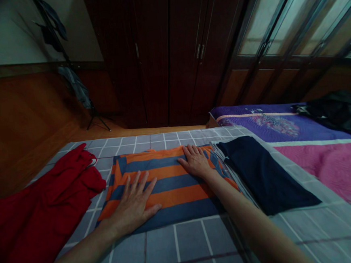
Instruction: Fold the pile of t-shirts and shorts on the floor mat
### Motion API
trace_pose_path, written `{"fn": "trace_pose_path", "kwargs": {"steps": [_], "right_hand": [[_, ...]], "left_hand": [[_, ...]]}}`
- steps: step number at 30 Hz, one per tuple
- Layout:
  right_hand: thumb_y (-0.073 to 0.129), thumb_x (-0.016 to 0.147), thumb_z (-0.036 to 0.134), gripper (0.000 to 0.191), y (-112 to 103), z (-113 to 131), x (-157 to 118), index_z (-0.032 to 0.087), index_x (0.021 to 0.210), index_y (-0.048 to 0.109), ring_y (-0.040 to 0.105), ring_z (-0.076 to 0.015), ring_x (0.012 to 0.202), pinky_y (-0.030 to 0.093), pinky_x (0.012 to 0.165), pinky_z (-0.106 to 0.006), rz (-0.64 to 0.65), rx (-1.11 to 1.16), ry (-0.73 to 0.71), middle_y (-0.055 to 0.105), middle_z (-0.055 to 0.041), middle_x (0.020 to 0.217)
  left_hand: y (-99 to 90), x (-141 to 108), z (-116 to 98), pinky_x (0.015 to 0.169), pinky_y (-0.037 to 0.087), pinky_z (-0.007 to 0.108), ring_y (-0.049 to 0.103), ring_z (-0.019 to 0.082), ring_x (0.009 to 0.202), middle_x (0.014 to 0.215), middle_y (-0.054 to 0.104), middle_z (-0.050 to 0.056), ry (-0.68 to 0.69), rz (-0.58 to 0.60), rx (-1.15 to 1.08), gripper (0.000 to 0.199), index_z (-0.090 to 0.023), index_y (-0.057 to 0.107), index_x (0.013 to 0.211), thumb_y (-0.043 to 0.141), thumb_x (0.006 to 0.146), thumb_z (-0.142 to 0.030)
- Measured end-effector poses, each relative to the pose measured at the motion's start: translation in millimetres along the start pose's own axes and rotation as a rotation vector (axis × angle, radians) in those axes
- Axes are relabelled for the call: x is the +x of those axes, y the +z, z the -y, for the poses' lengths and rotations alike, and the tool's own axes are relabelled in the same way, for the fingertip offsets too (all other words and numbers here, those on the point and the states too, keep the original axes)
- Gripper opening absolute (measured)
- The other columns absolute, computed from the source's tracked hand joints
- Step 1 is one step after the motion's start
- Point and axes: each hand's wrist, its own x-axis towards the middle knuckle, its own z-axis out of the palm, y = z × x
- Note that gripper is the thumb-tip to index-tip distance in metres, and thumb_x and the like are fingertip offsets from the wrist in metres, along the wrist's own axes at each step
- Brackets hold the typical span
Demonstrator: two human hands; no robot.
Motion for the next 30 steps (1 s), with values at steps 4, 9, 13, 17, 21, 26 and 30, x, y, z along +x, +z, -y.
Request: {"fn": "trace_pose_path", "kwargs": {"steps": [4, 9, 13, 17, 21, 26, 30], "right_hand": [[0.029, 0.093, 0.06, 0.069, -1.5, 22.9, -10.9, 0.012, 0.143, 0.035, 0.026, -0.0311, 0.137, 0.02, 0.11, -0.047, 0.012, 0.021, -0.123, 0.03, -0.0153, 0.149], [0.028, 0.092, 0.062, 0.075, 0.7, 43.7, -21.7, 0.008, 0.145, 0.031, 0.024, -0.0314, 0.138, 0.021, 0.111, -0.046, 0.025, 0.068, -0.218, 0.028, -0.0173, 0.15], [0.034, 0.092, 0.06, 0.073, 1.7, 41.5, -16.3, 0.009, 0.144, 0.033, 0.023, -0.0317, 0.138, 0.021, 0.11, -0.048, 0.018, 0.056, -0.157, 0.029, -0.0184, 0.149], [0.038, 0.093, 0.056, 0.069, -0.4, 32.6, -6.6, 0.009, 0.143, 0.036, 0.024, -0.0315, 0.138, 0.021, 0.111, -0.048, 0.022, 0.053, -0.065, 0.03, -0.0171, 0.149], [0.042, 0.093, 0.049, 0.065, -11.1, 41.1, -8.8, 0.005, 0.141, 0.037, 0.025, -0.0324, 0.138, 0.022, 0.11, -0.049, 0.017, 0.064, -0.036, 0.03, -0.0205, 0.148], [0.041, 0.093, 0.054, 0.07, -39.3, 96.9, -42.8, 0.009, 0.145, 0.031, 0.019, -0.0274, 0.14, 0.018, 0.114, -0.046, 0.14, 0.304, -0.34, 0.024, -0.0158, 0.151], [0.04, 0.088, 0.064, 0.087, -56.4, 132.4, -71.6, 0.005, 0.148, 0.017, 0.009, -0.0287, 0.142, 0.014, 0.115, -0.047, 0.273, 0.48, -0.46, 0.012, -0.0175, 0.154]], "left_hand": [[-1.9, -0.5, -1.2, 0.11, 0.001, 0.063, -0.002, 0.039, 0.141, 0.156, 0.011, 0.013, 0.002, 0.013, -0.013, 0.078, -0.025, 0.026, 0.147, 0.046, 0.083, -0.065], [-4.2, -0.1, -1.6, 0.11, 0.002, 0.063, 0.0, 0.039, 0.141, 0.156, 0.011, 0.012, -0.012, 0.027, -0.035, 0.078, -0.025, 0.025, 0.148, 0.048, 0.083, -0.063], [-3.8, 0.3, 0.2, 0.11, 0.002, 0.063, -0.001, 0.039, 0.141, 0.156, 0.011, 0.012, -0.003, 0.024, -0.039, 0.079, -0.025, 0.026, 0.147, 0.047, 0.083, -0.064], [-2.8, -0.4, 1.2, 0.109, 0.002, 0.064, -0.001, 0.039, 0.141, 0.156, 0.01, 0.013, 0.017, 0.006, -0.042, 0.079, -0.025, 0.025, 0.148, 0.046, 0.083, -0.065], [-2.6, -1.8, -0.1, 0.109, 0.002, 0.064, -0.001, 0.039, 0.141, 0.156, 0.011, 0.013, 0.016, 0.001, -0.062, 0.079, -0.024, 0.027, 0.147, 0.047, 0.082, -0.066], [-8.2, 3.6, 10.2, 0.114, 0.013, 0.056, 0.017, 0.034, 0.141, 0.151, 0.03, 0.014, 0.028, -0.028, -0.192, 0.069, -0.016, 0.039, 0.142, 0.057, 0.082, -0.045], [-18.6, 18.0, 43.2, 0.107, 0.038, 0.036, 0.051, 0.022, 0.123, 0.129, 0.058, 0.009, -0.062, -0.249, -0.403, 0.036, -0.017, 0.062, 0.115, 0.047, 0.083, -0.017]]}}
